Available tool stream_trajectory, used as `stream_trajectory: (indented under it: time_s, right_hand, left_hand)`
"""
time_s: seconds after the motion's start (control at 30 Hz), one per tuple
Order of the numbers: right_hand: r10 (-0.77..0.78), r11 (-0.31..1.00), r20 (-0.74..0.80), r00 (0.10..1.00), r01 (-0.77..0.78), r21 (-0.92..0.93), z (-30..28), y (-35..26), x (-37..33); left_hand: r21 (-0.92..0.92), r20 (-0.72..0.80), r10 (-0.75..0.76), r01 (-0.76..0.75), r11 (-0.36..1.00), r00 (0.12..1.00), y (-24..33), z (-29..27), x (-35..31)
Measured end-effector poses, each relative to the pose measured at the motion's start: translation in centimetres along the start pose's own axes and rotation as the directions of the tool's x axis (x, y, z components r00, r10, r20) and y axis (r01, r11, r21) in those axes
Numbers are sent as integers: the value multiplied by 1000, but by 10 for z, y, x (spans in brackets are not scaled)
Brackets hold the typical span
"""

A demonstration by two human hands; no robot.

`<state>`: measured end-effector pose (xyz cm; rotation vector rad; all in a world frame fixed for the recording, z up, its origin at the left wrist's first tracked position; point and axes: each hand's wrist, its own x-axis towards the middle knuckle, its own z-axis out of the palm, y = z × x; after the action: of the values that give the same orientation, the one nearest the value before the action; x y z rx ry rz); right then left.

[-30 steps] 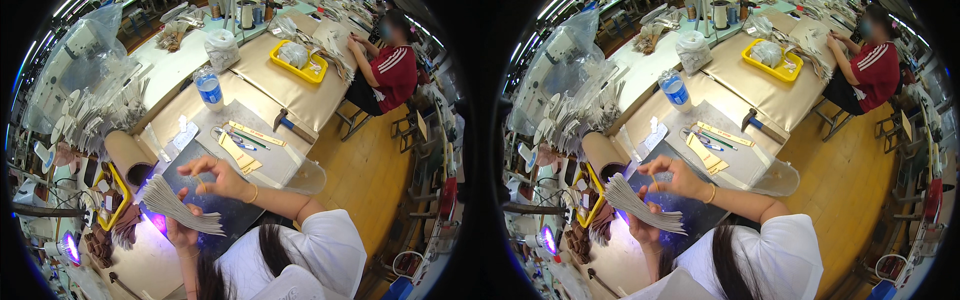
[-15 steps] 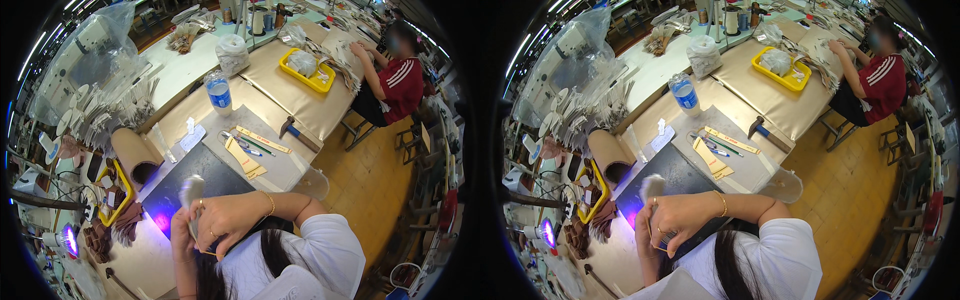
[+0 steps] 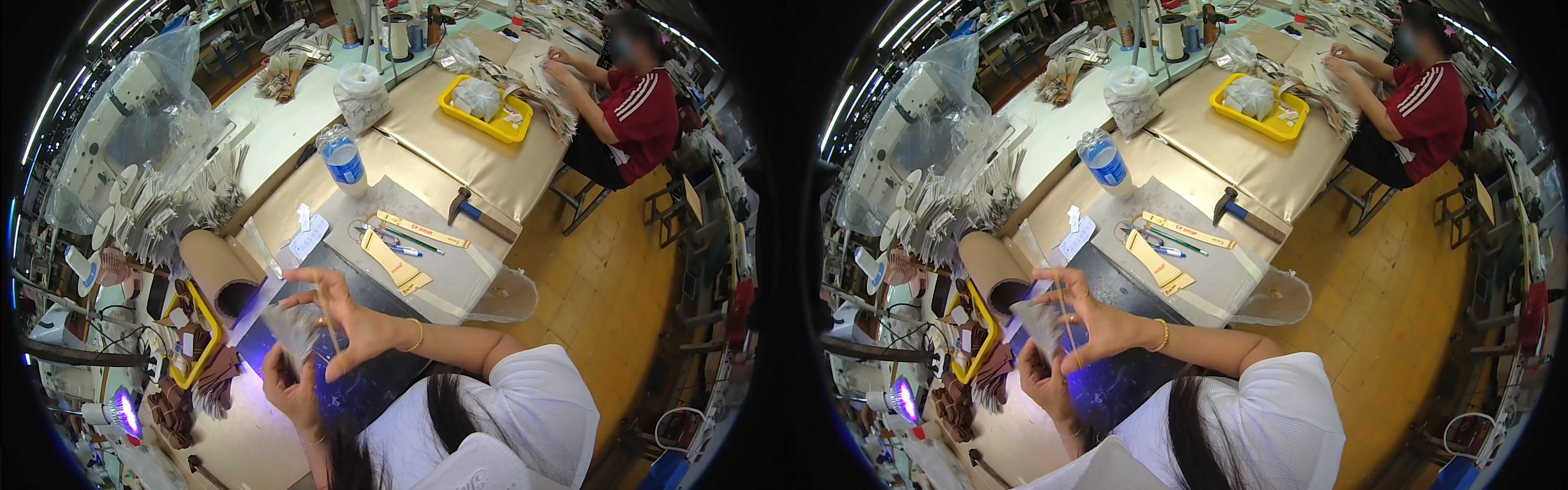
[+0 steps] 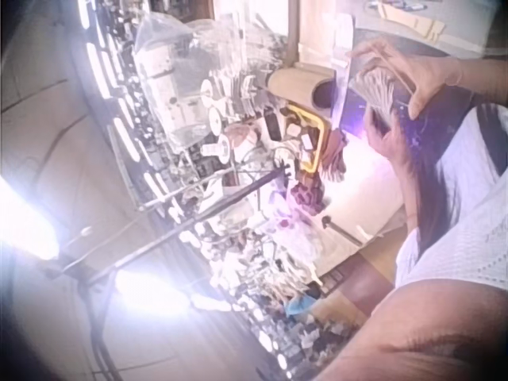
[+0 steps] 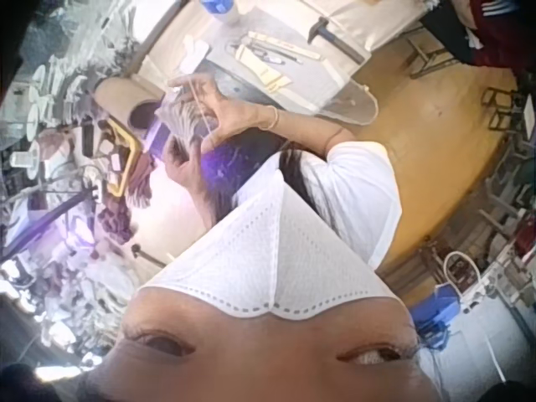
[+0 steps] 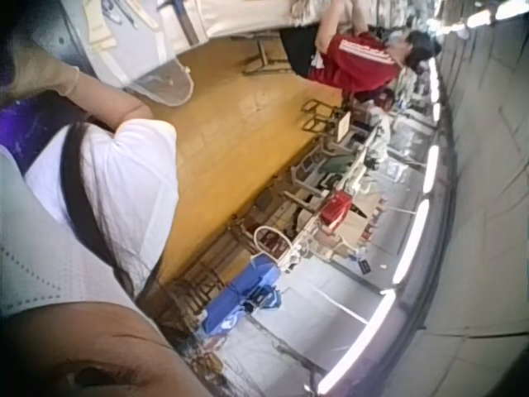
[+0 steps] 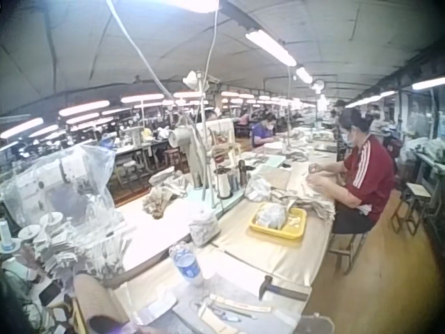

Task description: The person uses a hammer to tap small metal strips on a workbench, then uses a pencil and ruler to mark measurements on the strips. The person arranges the strips and continues marking them before handing them to a coworker.

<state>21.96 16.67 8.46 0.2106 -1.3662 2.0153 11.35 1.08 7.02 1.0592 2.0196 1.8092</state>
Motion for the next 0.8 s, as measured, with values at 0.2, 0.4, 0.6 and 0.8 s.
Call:
stream_trajectory:
  time_s: [0.2, 0.4, 0.6, 0.8]
  right_hand:
    - [86, 747, 305, 948, 141, -650, -17, 0, -6]
    - [444, 566, 387, 808, 81, -820, -21, -19, -7]
    - [436, 432, 387, 813, 189, -882, -30, -56, 59]
    - [107, 190, 73, 992, 52, -980, -40, -68, 182]
  left_hand:
    - [450, 409, 6, -207, 869, 913, 18, -22, 6]
    - [417, 510, -206, -30, 908, 835, 19, -29, 4]
    - [340, 240, 280, -350, 873, 930, -5, -18, 3]
    - [581, -5, 102, -80, 810, 995, -77, -10, -29]
